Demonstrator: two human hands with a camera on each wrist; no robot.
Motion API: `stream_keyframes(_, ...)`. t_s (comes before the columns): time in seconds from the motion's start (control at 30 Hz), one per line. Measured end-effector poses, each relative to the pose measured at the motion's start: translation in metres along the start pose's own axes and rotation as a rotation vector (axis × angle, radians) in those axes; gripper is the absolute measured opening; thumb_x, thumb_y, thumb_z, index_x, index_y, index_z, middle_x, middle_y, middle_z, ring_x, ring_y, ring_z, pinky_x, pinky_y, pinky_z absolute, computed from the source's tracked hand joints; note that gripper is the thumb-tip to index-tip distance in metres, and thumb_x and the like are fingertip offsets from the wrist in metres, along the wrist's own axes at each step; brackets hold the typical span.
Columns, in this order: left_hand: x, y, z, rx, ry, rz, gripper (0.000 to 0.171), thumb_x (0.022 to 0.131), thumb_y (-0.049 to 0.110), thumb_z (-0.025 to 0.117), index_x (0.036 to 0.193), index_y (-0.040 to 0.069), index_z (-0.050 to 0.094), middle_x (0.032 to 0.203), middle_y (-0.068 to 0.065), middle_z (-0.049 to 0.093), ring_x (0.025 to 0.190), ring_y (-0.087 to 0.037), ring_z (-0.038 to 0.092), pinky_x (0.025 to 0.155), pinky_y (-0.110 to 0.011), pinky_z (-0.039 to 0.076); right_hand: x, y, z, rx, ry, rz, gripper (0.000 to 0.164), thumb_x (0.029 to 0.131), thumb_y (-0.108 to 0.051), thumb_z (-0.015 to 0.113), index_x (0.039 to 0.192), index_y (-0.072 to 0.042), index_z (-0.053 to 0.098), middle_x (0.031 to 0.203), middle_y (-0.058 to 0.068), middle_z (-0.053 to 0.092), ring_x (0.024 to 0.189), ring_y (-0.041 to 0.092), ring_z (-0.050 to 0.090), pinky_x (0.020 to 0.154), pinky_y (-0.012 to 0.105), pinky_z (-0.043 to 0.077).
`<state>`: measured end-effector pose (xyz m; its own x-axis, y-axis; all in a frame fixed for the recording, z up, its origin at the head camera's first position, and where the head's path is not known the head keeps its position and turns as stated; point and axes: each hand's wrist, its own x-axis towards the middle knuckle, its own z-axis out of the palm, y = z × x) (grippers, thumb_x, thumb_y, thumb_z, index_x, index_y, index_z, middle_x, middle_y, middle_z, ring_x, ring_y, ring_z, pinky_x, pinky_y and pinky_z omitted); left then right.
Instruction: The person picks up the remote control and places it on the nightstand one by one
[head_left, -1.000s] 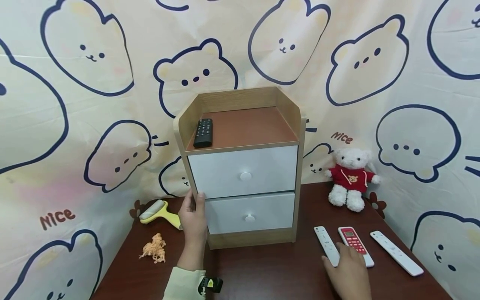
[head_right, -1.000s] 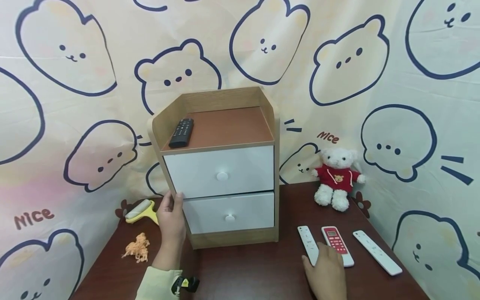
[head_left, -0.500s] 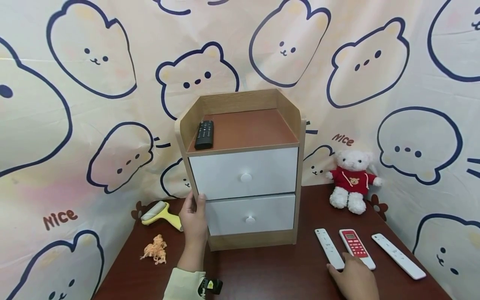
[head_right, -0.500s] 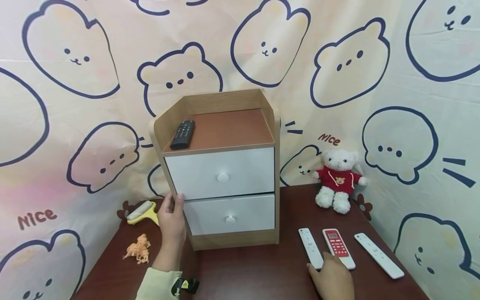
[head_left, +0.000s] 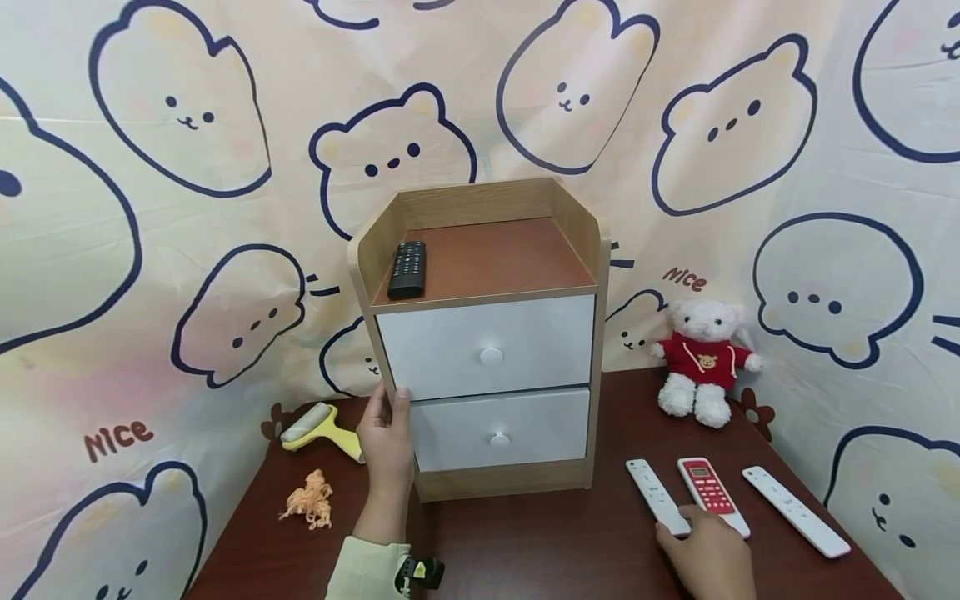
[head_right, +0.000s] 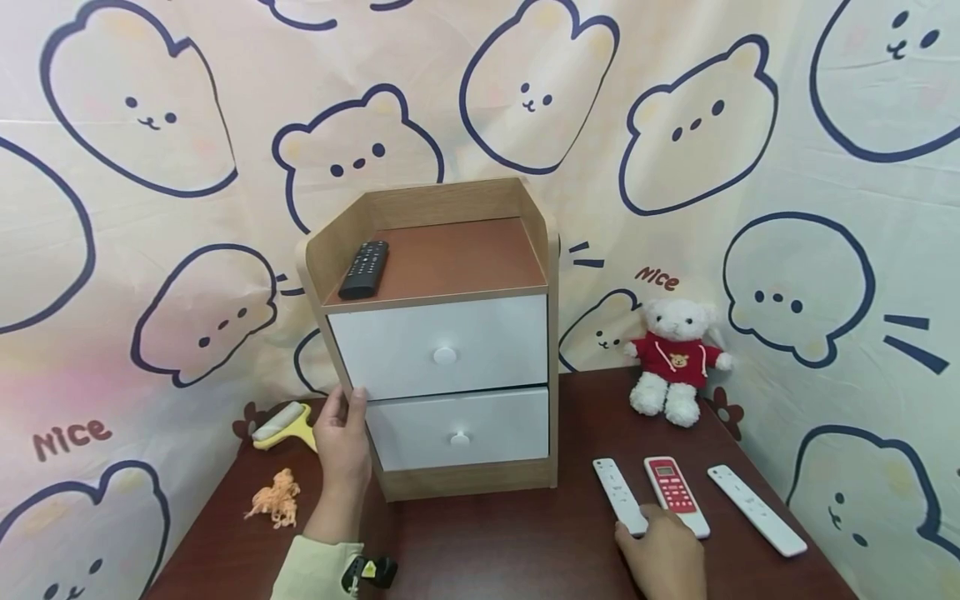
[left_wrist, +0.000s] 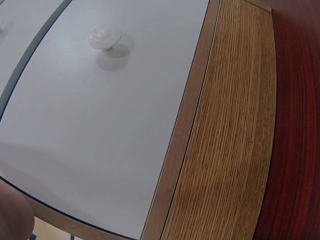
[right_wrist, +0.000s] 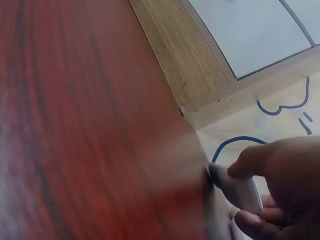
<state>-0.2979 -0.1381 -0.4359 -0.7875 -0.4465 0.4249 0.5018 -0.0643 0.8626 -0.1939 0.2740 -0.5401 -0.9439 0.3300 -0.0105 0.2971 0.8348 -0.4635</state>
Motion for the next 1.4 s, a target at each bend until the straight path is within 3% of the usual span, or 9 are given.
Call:
stream_keyframes(0.17, 0.0, -0.001, 0.0, 0.002, 0.004, 0.002, 0.041, 0.11, 0.019, 0.068, 0.148, 0.003, 0.066, 0.13, -0.001, 0.07, 0.12, -0.01, 0.062, 0.097, -0.017, 0.051, -0.007, -0.003, -0.005, 0.094, 0.06, -0.013, 0.062, 0.09, -0.048, 0.084, 0.121, 0.005, 0.076, 0.091, 0.01, 0.078, 0.085, 0.029, 0.073, 0.077, 0.054, 0.055)
stream_keyframes(0.3, 0.0, -0.001, 0.0, 0.007, -0.002, 0.001, 0.042, 0.11, 0.02, 0.068, 0.149, 0.004, 0.065, 0.134, -0.003, 0.07, 0.125, -0.01, 0.062, 0.099, -0.016, 0.051, -0.017, -0.011, -0.014, 0.214, 0.163, 0.019, 0.061, 0.089, -0.047, 0.086, 0.123, 0.002, 0.076, 0.094, 0.007, 0.079, 0.084, 0.018, 0.069, 0.074, 0.041, 0.051)
stream_keyframes(0.47, -0.001, 0.0, -0.001, 0.014, -0.003, 0.011, 0.042, 0.111, 0.021, 0.067, 0.15, 0.006, 0.065, 0.143, -0.009, 0.068, 0.131, -0.01, 0.061, 0.102, -0.015, 0.05, -0.034, -0.027, -0.035, 0.4, 0.31, 0.087, 0.055, 0.086, -0.045, 0.092, 0.124, -0.007, 0.079, 0.102, 0.007, 0.082, 0.077, -0.004, 0.065, 0.069, 0.016, 0.046)
stream_keyframes(0.57, -0.001, 0.0, -0.001, 0.011, -0.001, 0.019, 0.041, 0.111, 0.02, 0.067, 0.149, 0.005, 0.066, 0.142, -0.009, 0.069, 0.13, -0.01, 0.062, 0.101, -0.015, 0.051, -0.046, -0.038, -0.051, 0.559, 0.383, 0.078, 0.048, 0.086, -0.036, 0.094, 0.124, -0.01, 0.08, 0.096, -0.003, 0.081, 0.074, -0.012, 0.062, 0.067, 0.006, 0.045)
stream_keyframes(0.73, 0.0, 0.0, -0.002, 0.005, 0.005, 0.009, 0.041, 0.11, 0.02, 0.068, 0.149, 0.007, 0.067, 0.136, -0.001, 0.071, 0.127, -0.01, 0.063, 0.099, -0.016, 0.052, -0.063, -0.063, -0.073, 0.821, 0.444, -0.023, 0.039, 0.089, -0.015, 0.093, 0.125, -0.006, 0.078, 0.09, -0.02, 0.074, 0.083, -0.007, 0.069, 0.074, 0.006, 0.054)
stream_keyframes(0.97, -0.001, 0.001, -0.002, 0.002, 0.0, -0.006, 0.042, 0.11, 0.023, 0.069, 0.149, 0.008, 0.066, 0.132, 0.005, 0.07, 0.125, -0.012, 0.062, 0.099, -0.017, 0.052, -0.081, -0.113, -0.099, 1.098, 0.451, -0.318, 0.037, 0.085, 0.014, 0.084, 0.12, 0.004, 0.077, 0.1, 0.003, 0.08, 0.082, 0.01, 0.071, 0.072, 0.016, 0.059)
stream_keyframes(1.1, 0.0, 0.001, -0.002, 0.024, 0.007, -0.01, 0.043, 0.109, 0.025, 0.07, 0.149, 0.009, 0.067, 0.132, 0.003, 0.071, 0.124, -0.011, 0.063, 0.098, -0.016, 0.052, -0.078, -0.148, -0.109, 1.031, 0.502, -0.493, 0.038, 0.083, 0.01, 0.087, 0.118, -0.003, 0.081, 0.099, 0.002, 0.08, 0.077, 0.01, 0.071, 0.069, 0.016, 0.058)
stream_keyframes(1.23, 0.0, 0.0, -0.003, 0.031, 0.012, -0.009, 0.042, 0.109, 0.026, 0.07, 0.148, 0.009, 0.067, 0.133, 0.001, 0.071, 0.124, -0.011, 0.063, 0.098, -0.016, 0.052, -0.067, -0.187, -0.126, 0.836, 0.573, -0.565, 0.033, 0.084, -0.01, 0.094, 0.115, -0.011, 0.083, 0.097, 0.0, 0.08, 0.075, 0.009, 0.072, 0.069, 0.016, 0.06)
stream_keyframes(1.4, 0.001, -0.001, -0.002, 0.007, -0.005, -0.015, 0.042, 0.11, 0.024, 0.069, 0.149, 0.008, 0.066, 0.136, 0.0, 0.07, 0.126, -0.012, 0.062, 0.099, -0.017, 0.052, -0.044, -0.234, -0.145, 0.708, 0.619, -0.671, 0.038, 0.087, -0.027, 0.093, 0.116, -0.007, 0.083, 0.104, 0.006, 0.081, 0.078, 0.016, 0.076, 0.069, 0.032, 0.065)
